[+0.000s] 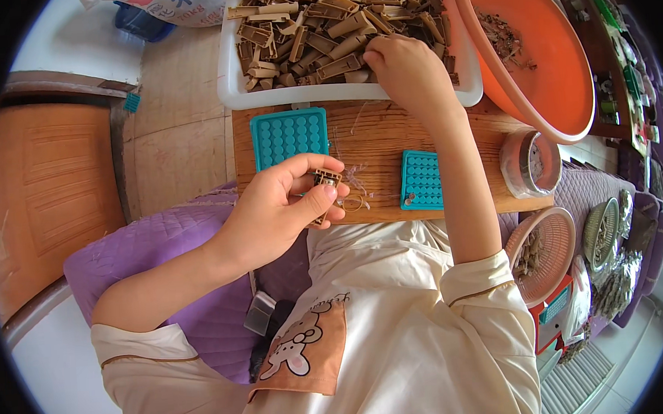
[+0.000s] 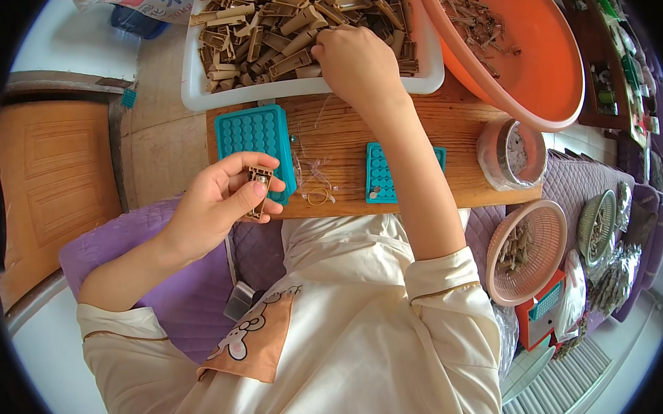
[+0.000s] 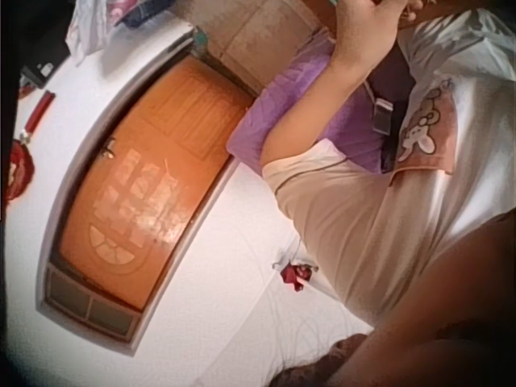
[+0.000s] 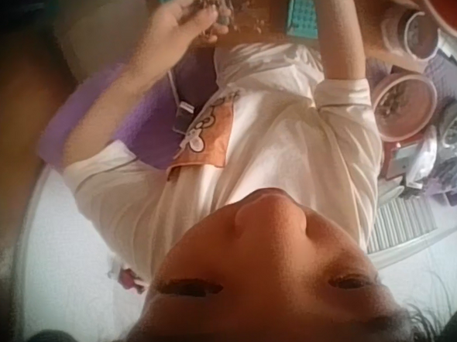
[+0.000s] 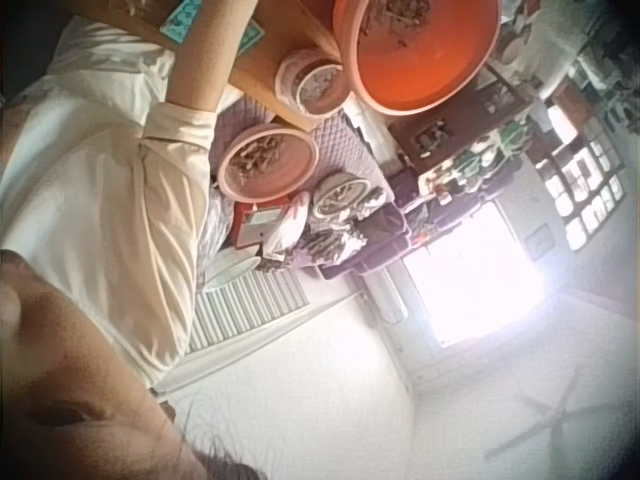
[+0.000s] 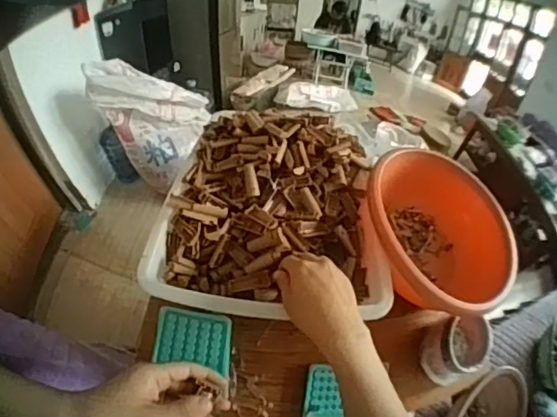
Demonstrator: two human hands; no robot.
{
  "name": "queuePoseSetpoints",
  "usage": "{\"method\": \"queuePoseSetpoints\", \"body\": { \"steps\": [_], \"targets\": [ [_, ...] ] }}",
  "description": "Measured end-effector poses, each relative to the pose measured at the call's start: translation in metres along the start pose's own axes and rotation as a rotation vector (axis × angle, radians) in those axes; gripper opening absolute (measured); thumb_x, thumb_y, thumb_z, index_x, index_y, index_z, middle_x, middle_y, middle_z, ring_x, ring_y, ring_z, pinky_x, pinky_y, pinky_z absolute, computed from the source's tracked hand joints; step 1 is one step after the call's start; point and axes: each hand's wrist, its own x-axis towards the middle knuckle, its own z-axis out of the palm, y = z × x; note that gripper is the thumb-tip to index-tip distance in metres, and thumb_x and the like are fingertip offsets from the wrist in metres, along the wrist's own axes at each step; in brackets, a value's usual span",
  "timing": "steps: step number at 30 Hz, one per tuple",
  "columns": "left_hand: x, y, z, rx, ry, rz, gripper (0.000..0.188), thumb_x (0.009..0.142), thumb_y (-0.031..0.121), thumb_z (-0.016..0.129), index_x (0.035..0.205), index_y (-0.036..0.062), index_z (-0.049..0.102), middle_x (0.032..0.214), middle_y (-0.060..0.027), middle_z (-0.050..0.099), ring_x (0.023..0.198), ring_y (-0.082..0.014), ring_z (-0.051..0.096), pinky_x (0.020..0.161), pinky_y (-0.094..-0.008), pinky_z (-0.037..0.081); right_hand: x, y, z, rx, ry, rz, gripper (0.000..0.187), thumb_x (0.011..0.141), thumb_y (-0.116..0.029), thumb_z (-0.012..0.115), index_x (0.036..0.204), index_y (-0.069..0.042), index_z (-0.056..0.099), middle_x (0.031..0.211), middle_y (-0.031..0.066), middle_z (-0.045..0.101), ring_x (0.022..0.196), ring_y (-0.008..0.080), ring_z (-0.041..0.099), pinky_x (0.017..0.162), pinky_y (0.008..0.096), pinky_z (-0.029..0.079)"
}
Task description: The person sits on a cushion on the floor and assembles small cylindrical cardboard tubes. They insert small metal components into the tubes and secure them with rubber bands, placing the finished items into a teal tray.
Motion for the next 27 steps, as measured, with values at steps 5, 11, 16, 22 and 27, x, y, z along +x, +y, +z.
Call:
{"method": "queuePoseSetpoints", "body": {
  "steps": [5,11,16,22,27],
  "targets": [
    [0.000,0.000,0.000,-0.046,0.046,0.109,0.029,0.089,0.013,0.046,0.116,0.0031,0.043,0.103,-0.0111,0.054,0.085,-0.0129,0.057,0.072,-0.0252,0.048,-0.009,-0.002,-0.011,0.367,0.235,0.147,0.016,0.073,-0.016,0.062,0.077,-0.002,0.056,0.069,0.0073,0.058,0.064,0.0189,0.055,0.059,0.0305,0.045],
    [-0.003,0.002,0.002,-0.137,0.092,0.269,0.034,0.091,0.017,0.040,0.123,0.0035,0.037,0.112,-0.0116,0.051,0.098,-0.0183,0.054,0.081,-0.0297,0.047,-0.051,-0.024,-0.037,1.056,0.275,0.383,0.023,0.072,-0.001,0.064,0.090,0.000,0.049,0.078,0.0056,0.058,0.069,0.0088,0.054,0.062,0.0197,0.045],
    [-0.003,-0.001,0.005,-0.061,0.171,0.426,0.032,0.090,0.014,0.045,0.120,0.0022,0.044,0.105,-0.0058,0.055,0.095,-0.0097,0.053,0.078,-0.0215,0.043,-0.089,-0.059,-0.041,1.401,0.180,0.409,0.023,0.077,0.004,0.058,0.097,0.003,0.046,0.094,0.0109,0.059,0.086,0.0135,0.058,0.073,0.0223,0.047],
    [-0.003,-0.002,0.003,0.022,0.205,0.517,0.035,0.086,0.011,0.052,0.119,0.0024,0.045,0.103,-0.0039,0.055,0.083,-0.0047,0.048,0.077,-0.0197,0.040,-0.111,-0.091,-0.030,1.474,0.176,0.379,0.029,0.078,-0.001,0.059,0.105,0.004,0.048,0.094,0.0094,0.059,0.086,0.0127,0.057,0.073,0.0230,0.047],
    [-0.004,0.000,0.004,0.017,0.159,0.550,0.035,0.084,0.008,0.055,0.116,0.0009,0.045,0.101,-0.0044,0.054,0.094,-0.0086,0.050,0.084,-0.0219,0.040,-0.112,-0.105,-0.023,1.478,0.236,0.326,0.027,0.079,-0.001,0.059,0.104,0.005,0.050,0.095,0.0101,0.058,0.086,0.0140,0.057,0.075,0.0234,0.047]
  ]
}}
